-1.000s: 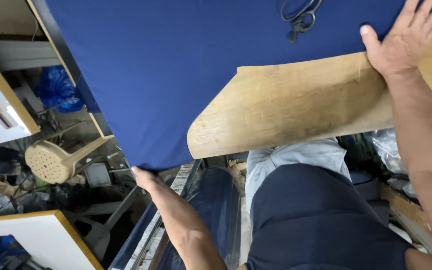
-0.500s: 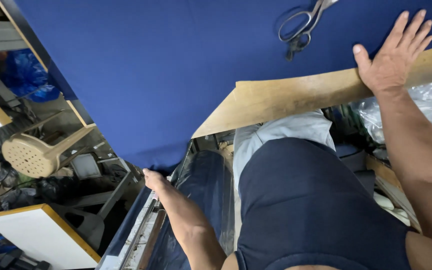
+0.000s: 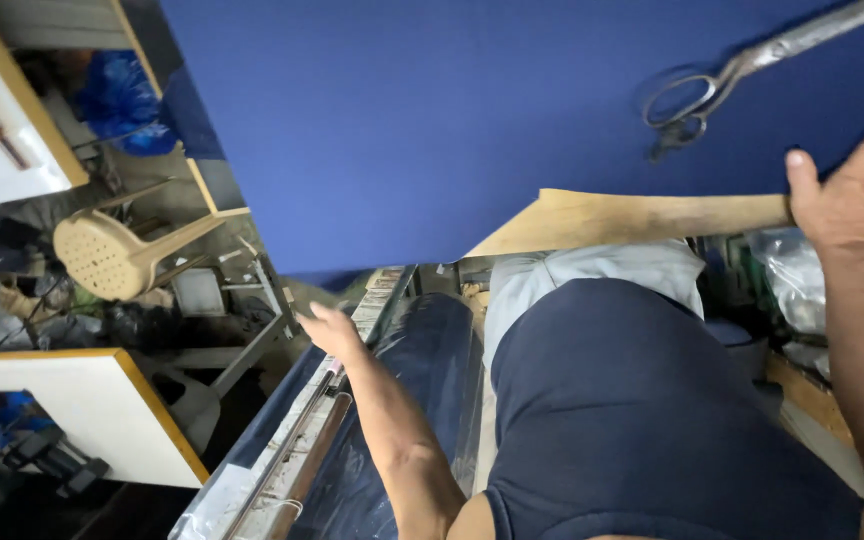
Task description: The person traces a pattern onto a blue fabric using a ruler and chalk, then cuts the fabric along the marked lines with shears. They remove the pattern and weights, fold the cut fabric, and place it aside.
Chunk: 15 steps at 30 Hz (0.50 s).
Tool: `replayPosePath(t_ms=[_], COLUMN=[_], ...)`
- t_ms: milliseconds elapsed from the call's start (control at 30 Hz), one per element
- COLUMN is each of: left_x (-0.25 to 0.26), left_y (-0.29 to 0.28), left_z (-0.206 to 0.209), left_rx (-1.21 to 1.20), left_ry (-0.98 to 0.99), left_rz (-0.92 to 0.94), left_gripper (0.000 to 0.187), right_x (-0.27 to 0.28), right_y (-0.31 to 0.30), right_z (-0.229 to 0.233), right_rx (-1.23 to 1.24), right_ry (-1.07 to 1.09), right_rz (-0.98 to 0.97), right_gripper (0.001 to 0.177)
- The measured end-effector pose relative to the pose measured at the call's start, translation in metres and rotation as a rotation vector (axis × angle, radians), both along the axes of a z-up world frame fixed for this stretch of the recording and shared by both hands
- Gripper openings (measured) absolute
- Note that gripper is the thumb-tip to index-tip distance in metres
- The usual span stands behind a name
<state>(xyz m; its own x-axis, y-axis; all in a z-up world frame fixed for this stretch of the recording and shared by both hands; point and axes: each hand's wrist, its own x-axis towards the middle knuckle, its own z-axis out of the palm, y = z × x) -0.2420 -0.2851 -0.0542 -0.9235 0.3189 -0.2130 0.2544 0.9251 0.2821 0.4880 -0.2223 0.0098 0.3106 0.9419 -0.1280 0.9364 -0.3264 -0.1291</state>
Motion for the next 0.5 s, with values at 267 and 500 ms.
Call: replayPosePath(t_ms=[267,500], left_x=[0.067,0.076], left_y=[0.149,0.152], left_z=[0.087,0.055], left_rx=[0.042,-0.013], left_ry=[0.373,0.374], left_rz=[-0.832,-0.790], left_gripper=[0.067,0.075], right_x=[0.000,-0.010], right_y=[0.000,0.017], right_z=[0.002,0.028], right_rx=[-0.093,-0.293], right_ry=[0.063,0.116], right_rz=[-0.184,-0.335], right_gripper=[0.105,0.112])
